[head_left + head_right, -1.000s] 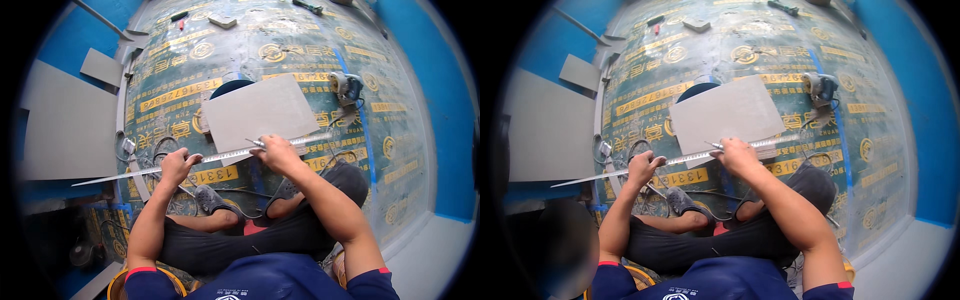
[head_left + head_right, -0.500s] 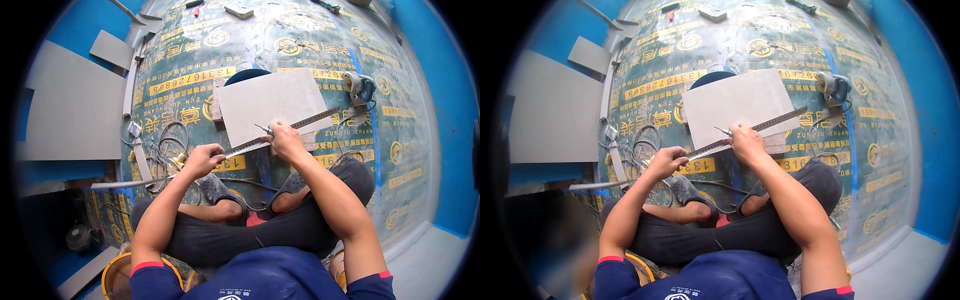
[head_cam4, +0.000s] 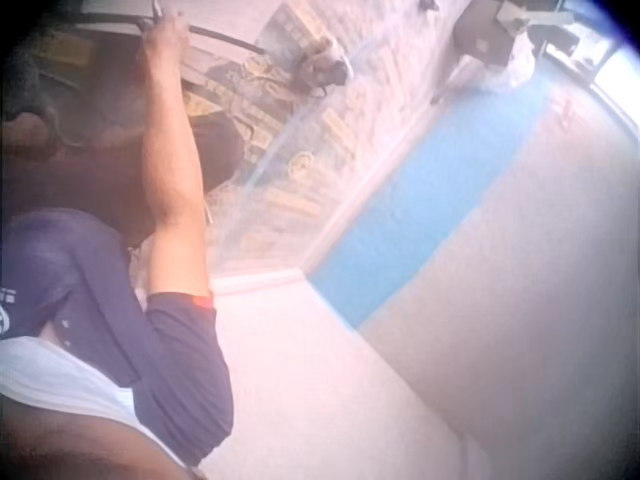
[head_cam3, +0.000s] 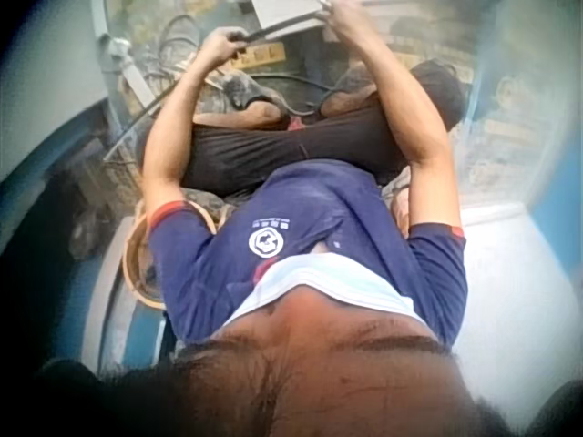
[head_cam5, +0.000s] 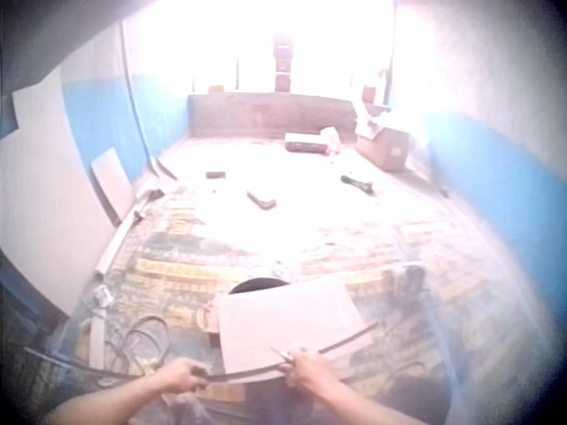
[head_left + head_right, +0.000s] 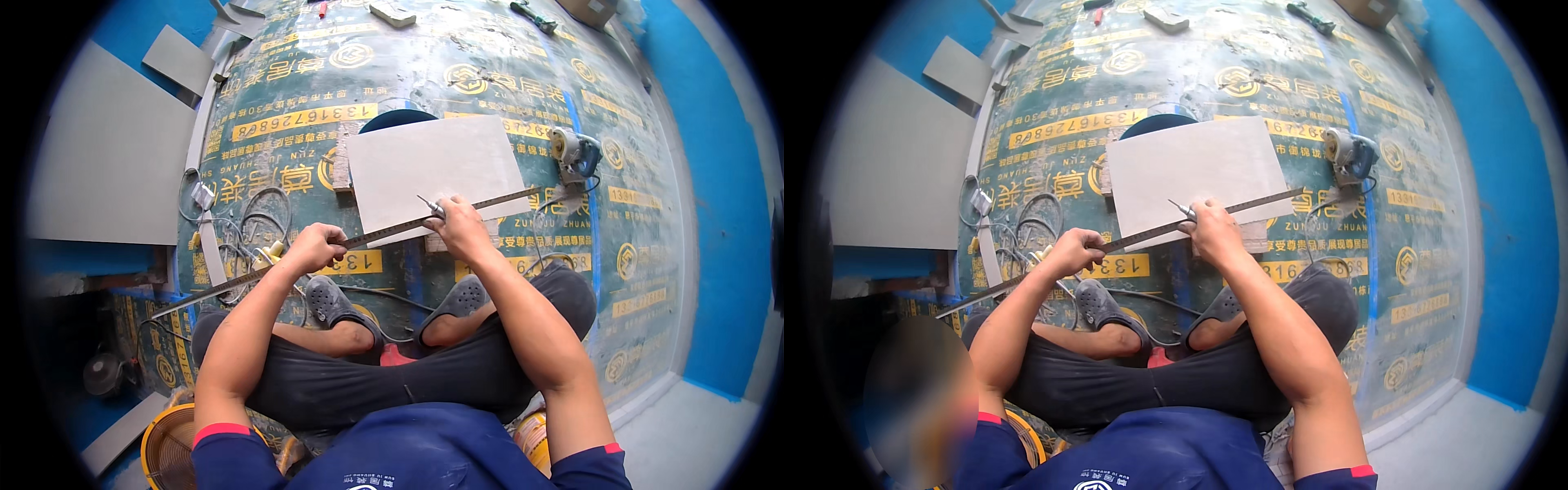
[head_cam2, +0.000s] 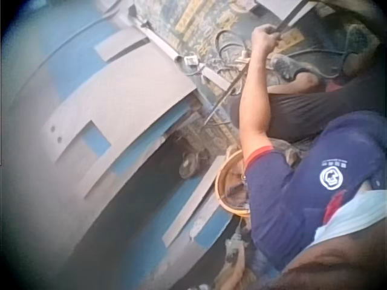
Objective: The person applies adhesive to a ceiling panel using a notched trowel, then uses a rubber mallet to tap a tile into place within a recessed ceiling niche. Later, the person sits on the floor to measure and mark a tile with a ruler and marker.
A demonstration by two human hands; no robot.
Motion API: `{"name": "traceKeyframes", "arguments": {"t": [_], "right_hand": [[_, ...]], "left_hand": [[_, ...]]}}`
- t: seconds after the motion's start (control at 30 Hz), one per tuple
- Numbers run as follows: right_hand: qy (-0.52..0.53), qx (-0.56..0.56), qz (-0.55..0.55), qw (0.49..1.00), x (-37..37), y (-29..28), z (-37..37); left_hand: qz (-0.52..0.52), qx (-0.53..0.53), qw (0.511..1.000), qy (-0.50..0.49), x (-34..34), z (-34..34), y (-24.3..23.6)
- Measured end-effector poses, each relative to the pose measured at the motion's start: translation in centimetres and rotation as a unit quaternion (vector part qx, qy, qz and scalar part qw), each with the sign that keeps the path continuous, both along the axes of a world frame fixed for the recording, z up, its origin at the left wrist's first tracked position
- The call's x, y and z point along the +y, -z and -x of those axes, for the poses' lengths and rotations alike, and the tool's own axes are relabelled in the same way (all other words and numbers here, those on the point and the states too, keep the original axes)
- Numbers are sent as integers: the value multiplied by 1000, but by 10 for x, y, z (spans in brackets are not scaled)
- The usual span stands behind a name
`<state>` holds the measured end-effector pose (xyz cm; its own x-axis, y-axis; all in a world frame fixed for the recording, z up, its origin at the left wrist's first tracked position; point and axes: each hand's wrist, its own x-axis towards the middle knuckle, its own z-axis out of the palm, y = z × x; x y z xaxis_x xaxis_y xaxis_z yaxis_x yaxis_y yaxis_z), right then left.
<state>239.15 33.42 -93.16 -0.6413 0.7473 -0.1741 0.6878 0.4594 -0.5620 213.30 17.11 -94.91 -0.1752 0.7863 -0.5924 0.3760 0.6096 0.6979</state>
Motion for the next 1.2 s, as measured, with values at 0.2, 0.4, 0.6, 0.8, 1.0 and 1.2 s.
{"name": "traceKeyframes", "arguments": {"t": [0.2,0.4,0.6,0.8,1.0,1.2], "right_hand": [[31,3,-1,1000,0,7,1],[25,-8,16,1000,-2,14,4],[28,-7,35,999,-3,15,3],[32,21,7,999,-3,34,-1],[48,26,35,998,-6,21,-5],[39,21,30,999,-6,18,-2]], "left_hand": [[15,34,999,7,-1,13,6],[45,54,997,41,1,13,-7],[1,27,998,49,7,-1,-12],[-20,41,997,57,16,-19,-10],[-13,46,998,49,20,-26,-11],[5,54,997,51,20,-18,-16]]}}
